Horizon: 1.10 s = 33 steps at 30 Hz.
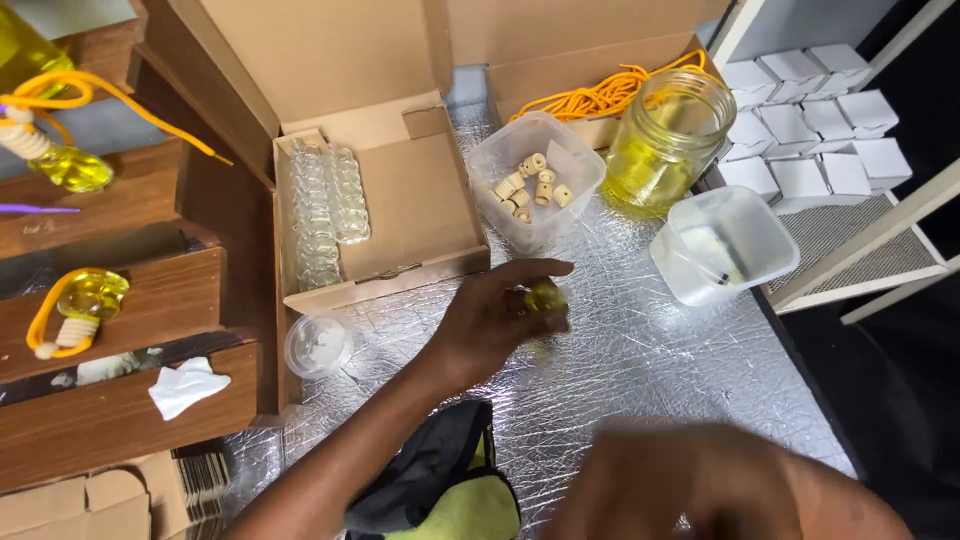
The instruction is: The person fills small glass bottles with a yellow liquid using a syringe, inserts wooden beads onto orange strings, and kemudian places the bottles and strings into small cardboard boxes.
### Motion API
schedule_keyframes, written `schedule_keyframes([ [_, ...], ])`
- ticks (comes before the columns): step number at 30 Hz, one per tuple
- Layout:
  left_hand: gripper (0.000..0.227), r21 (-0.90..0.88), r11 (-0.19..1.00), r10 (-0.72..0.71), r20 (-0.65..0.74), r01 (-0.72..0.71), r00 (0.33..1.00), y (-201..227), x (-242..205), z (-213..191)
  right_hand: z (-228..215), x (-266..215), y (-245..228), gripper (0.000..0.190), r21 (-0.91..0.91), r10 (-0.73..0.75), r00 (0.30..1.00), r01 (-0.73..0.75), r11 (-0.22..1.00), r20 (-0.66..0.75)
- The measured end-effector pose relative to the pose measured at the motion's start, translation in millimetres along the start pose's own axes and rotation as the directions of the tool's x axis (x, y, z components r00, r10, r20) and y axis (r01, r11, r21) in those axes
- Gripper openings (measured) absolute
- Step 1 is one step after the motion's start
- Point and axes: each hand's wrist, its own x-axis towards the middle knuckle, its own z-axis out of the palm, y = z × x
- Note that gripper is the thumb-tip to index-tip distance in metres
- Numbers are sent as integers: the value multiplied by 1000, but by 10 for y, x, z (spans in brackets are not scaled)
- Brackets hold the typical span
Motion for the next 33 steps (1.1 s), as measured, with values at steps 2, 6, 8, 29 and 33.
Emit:
schedule_keyframes([
  [2, 37, 47, 989, 143, -40, -141, 989, -276, 53, -151, -55, 37, 125, 38, -187, -123, 929, 59, 981, -349],
  [6, 23, 100, 975, 212, -141, -200, 967, -220, 13, -167, -505, -45, 386, 35, -638, -504, 491, -147, 756, -711],
  [8, 21, 56, 981, 189, -97, -185, 977, -184, -34, -153, -587, 38, 355, 29, -620, -474, 424, -341, 706, -772],
  [29, 40, 414, 829, 209, 396, -377, 894, 48, -251, -295, -1806, 783, 414, 25, -380, 290, 294, -873, -306, -911],
  [33, 42, 356, 905, 107, 338, -232, 935, 43, -190, -257, -1907, 743, 489, 24, -350, 220, 275, -803, -482, -936],
])
